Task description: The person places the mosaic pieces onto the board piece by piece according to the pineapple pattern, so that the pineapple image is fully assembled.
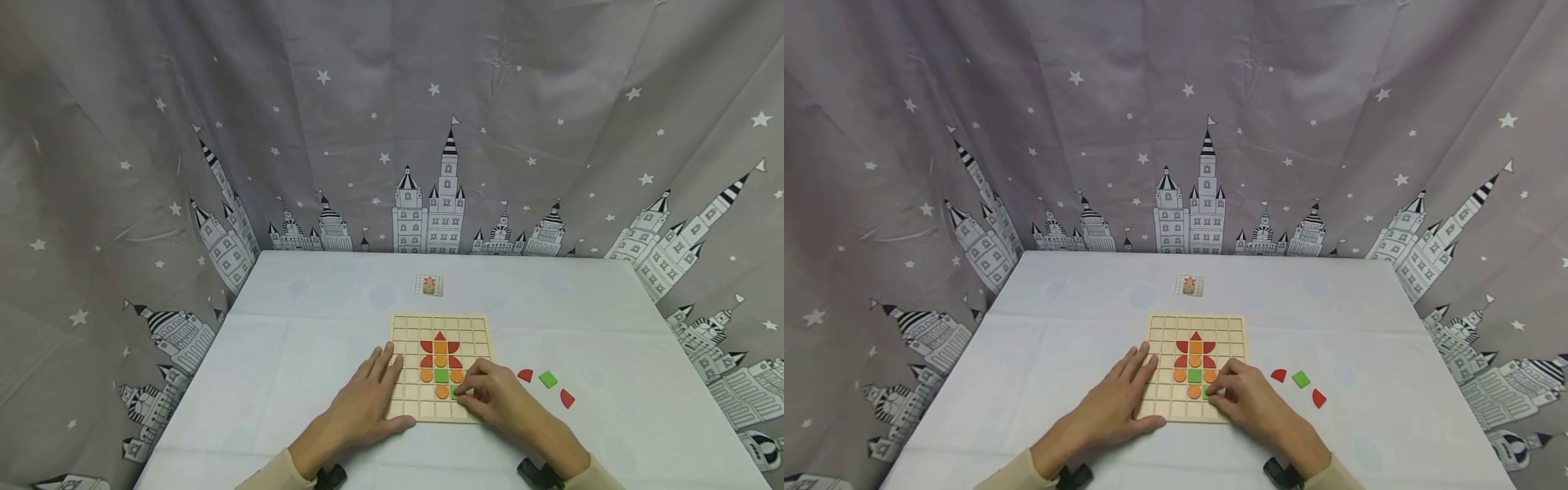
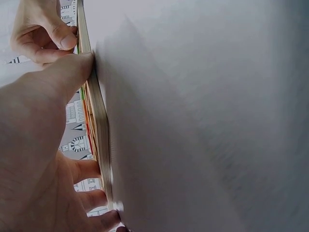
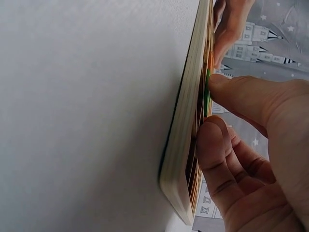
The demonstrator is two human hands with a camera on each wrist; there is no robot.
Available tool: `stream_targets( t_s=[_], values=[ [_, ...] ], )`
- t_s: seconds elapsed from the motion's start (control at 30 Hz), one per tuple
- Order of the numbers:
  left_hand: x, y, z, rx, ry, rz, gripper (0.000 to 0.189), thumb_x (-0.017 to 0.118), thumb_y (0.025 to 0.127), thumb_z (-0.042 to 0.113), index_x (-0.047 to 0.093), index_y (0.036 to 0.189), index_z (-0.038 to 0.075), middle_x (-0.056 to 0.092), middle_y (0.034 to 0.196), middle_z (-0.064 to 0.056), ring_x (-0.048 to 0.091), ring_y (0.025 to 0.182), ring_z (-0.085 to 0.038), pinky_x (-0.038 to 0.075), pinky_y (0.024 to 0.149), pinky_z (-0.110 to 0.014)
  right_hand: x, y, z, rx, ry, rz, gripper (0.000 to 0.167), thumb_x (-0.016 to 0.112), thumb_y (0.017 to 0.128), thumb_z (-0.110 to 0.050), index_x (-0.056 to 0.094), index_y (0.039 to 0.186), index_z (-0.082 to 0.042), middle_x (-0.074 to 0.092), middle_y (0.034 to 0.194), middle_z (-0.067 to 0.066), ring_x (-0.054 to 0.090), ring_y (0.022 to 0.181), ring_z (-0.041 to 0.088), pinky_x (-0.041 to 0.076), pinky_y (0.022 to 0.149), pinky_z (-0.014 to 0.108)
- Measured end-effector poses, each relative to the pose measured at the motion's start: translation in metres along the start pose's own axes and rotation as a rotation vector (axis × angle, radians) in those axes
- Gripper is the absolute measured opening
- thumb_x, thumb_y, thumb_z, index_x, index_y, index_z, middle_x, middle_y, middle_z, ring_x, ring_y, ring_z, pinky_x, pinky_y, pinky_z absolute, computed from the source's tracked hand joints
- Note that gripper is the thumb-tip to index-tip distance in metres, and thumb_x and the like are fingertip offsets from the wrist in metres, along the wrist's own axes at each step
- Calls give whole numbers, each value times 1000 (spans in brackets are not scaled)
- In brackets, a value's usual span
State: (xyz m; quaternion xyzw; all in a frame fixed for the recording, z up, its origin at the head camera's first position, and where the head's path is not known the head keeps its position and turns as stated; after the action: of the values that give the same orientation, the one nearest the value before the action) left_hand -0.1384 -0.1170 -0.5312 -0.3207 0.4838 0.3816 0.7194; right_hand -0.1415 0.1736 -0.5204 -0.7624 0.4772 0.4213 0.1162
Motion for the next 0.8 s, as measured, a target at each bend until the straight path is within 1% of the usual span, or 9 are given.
stream_targets(
  t_s=[0.27,0.4,0.47,0.57,0.7,0.8],
  values=[
    [-1,-1,0,2,-12,2,114,80,100,73,41,179,1,29,192,-27,30,179,-49,39,142,-61,-4,-7,2,48,-29,12,13,96,97,-13,93,109,-16,74,105,-6,59,83,-1,56,71,17],
    [-1,-1,1,0,-18,-1,114,80,100,72,40,179,1,29,192,-27,30,179,-49,39,142,-61,-9,-13,7,50,-56,31,14,96,97,-12,92,109,-17,75,104,-8,59,82,-2,56,70,17],
    [0,-1,1,-2,-18,-3,114,81,100,72,40,179,1,29,192,-27,30,179,-49,39,142,-61,-14,-17,10,58,-66,41,15,97,96,-12,91,109,-18,75,104,-9,60,83,-1,56,70,18],
    [0,-1,1,-1,-16,-4,114,80,100,73,40,180,1,29,192,-26,30,179,-49,39,142,-61,-23,-24,15,93,-70,48,19,99,94,-14,91,111,-19,74,105,-10,59,82,-1,54,70,18],
    [-1,-1,1,1,-12,-2,114,80,100,73,40,180,1,29,192,-26,30,179,-49,38,143,-61,-37,-34,23,124,-83,49,27,103,91,-21,89,115,-19,72,107,-9,56,81,-1,50,68,19],
    [-2,-1,2,2,-13,1,114,80,100,72,40,179,1,29,192,-26,30,179,-49,39,142,-61,-46,-41,29,151,-84,36,33,105,89,-26,88,117,-19,72,109,-8,55,81,-1,50,68,19]
  ],
)
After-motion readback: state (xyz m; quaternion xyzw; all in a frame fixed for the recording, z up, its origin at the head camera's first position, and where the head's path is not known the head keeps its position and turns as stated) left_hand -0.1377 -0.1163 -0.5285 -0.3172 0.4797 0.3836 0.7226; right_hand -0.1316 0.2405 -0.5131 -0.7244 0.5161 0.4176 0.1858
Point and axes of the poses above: each hand's wrist, its own y-axis towards the middle knuckle, its own x-axis out of the palm, z = x × y, the point moved 3 cm from there along y, towards the middle knuckle
